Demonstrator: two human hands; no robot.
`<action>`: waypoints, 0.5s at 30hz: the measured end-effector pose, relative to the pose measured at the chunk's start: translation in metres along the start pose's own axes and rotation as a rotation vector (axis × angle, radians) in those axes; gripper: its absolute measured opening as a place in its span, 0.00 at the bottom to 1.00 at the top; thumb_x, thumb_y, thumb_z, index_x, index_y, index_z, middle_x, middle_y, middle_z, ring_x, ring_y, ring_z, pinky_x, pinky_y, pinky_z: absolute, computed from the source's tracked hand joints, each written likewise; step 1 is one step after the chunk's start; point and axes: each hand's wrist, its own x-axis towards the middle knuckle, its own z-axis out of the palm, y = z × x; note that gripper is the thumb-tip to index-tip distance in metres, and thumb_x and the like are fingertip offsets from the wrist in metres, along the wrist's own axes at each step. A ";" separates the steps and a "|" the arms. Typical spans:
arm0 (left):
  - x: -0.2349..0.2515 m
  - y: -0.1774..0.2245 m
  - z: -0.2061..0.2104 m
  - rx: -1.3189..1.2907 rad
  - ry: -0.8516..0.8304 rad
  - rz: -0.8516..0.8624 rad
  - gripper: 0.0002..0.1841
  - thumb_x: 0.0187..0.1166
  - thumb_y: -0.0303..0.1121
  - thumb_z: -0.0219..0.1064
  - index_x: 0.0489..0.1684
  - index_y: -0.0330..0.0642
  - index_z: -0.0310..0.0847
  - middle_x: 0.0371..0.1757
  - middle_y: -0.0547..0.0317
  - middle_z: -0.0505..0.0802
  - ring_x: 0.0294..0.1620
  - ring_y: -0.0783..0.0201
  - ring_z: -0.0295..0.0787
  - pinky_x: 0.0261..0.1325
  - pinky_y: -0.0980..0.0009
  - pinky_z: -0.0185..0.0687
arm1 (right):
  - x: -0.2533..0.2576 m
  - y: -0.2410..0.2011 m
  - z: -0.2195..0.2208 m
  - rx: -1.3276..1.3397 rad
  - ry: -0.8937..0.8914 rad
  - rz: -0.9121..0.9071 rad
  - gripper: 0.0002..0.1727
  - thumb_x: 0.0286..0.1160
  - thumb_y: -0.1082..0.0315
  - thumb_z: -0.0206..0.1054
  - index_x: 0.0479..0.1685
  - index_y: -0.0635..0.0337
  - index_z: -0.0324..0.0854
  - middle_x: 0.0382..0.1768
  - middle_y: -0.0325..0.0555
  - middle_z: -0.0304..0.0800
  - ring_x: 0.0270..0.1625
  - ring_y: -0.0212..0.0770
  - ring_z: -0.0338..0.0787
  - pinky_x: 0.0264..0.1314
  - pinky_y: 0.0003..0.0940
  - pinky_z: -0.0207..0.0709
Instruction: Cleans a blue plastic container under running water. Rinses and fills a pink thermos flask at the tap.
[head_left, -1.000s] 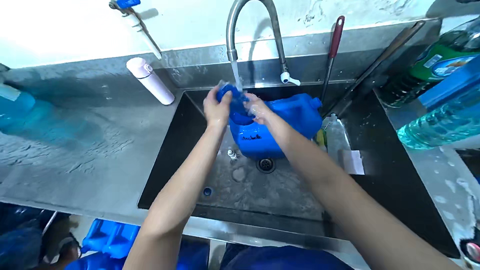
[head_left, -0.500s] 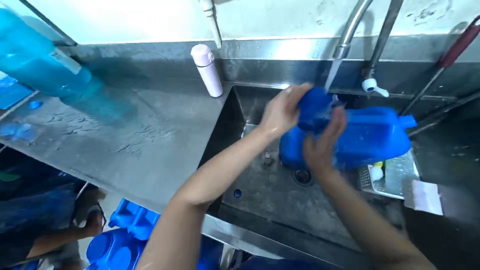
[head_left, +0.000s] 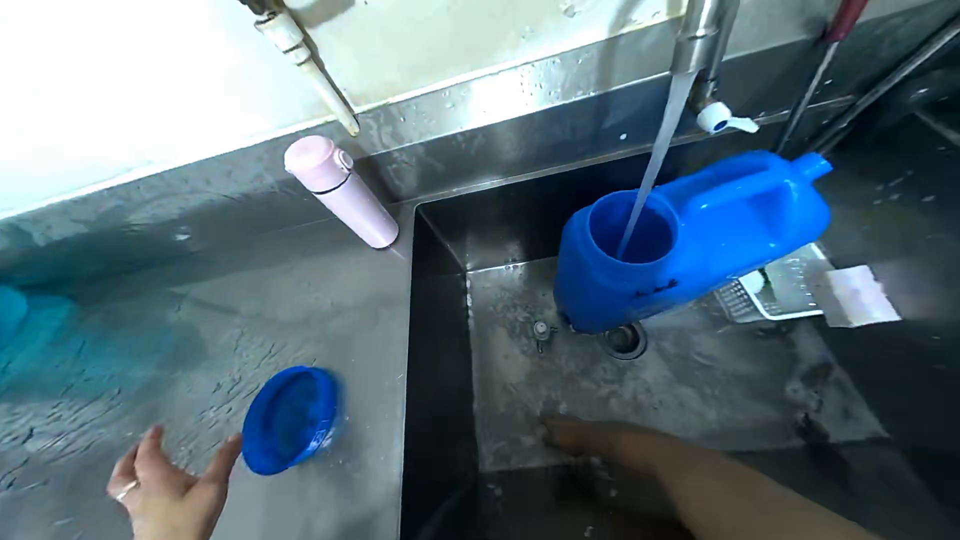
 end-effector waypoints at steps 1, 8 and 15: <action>0.003 0.010 0.003 -0.009 -0.014 0.063 0.46 0.71 0.32 0.71 0.87 0.17 0.49 0.87 0.10 0.46 0.90 0.23 0.43 0.90 0.42 0.46 | -0.019 -0.004 -0.020 -0.082 0.020 -0.059 0.25 0.78 0.70 0.69 0.70 0.76 0.78 0.77 0.78 0.70 0.80 0.77 0.70 0.77 0.73 0.66; -0.031 0.197 0.113 -0.314 -0.327 0.409 0.27 0.78 0.27 0.67 0.75 0.20 0.71 0.83 0.20 0.67 0.78 0.33 0.74 0.72 0.46 0.77 | -0.288 -0.147 -0.237 0.301 0.758 -0.402 0.19 0.84 0.74 0.59 0.70 0.76 0.69 0.53 0.59 0.87 0.43 0.40 0.87 0.48 0.36 0.81; -0.088 0.374 0.233 -0.853 -0.560 0.051 0.25 0.93 0.32 0.51 0.87 0.34 0.58 0.77 0.29 0.75 0.64 0.41 0.84 0.64 0.50 0.82 | -0.271 -0.103 -0.317 0.462 1.019 -0.429 0.13 0.80 0.81 0.58 0.58 0.73 0.80 0.41 0.56 0.87 0.34 0.40 0.86 0.40 0.37 0.82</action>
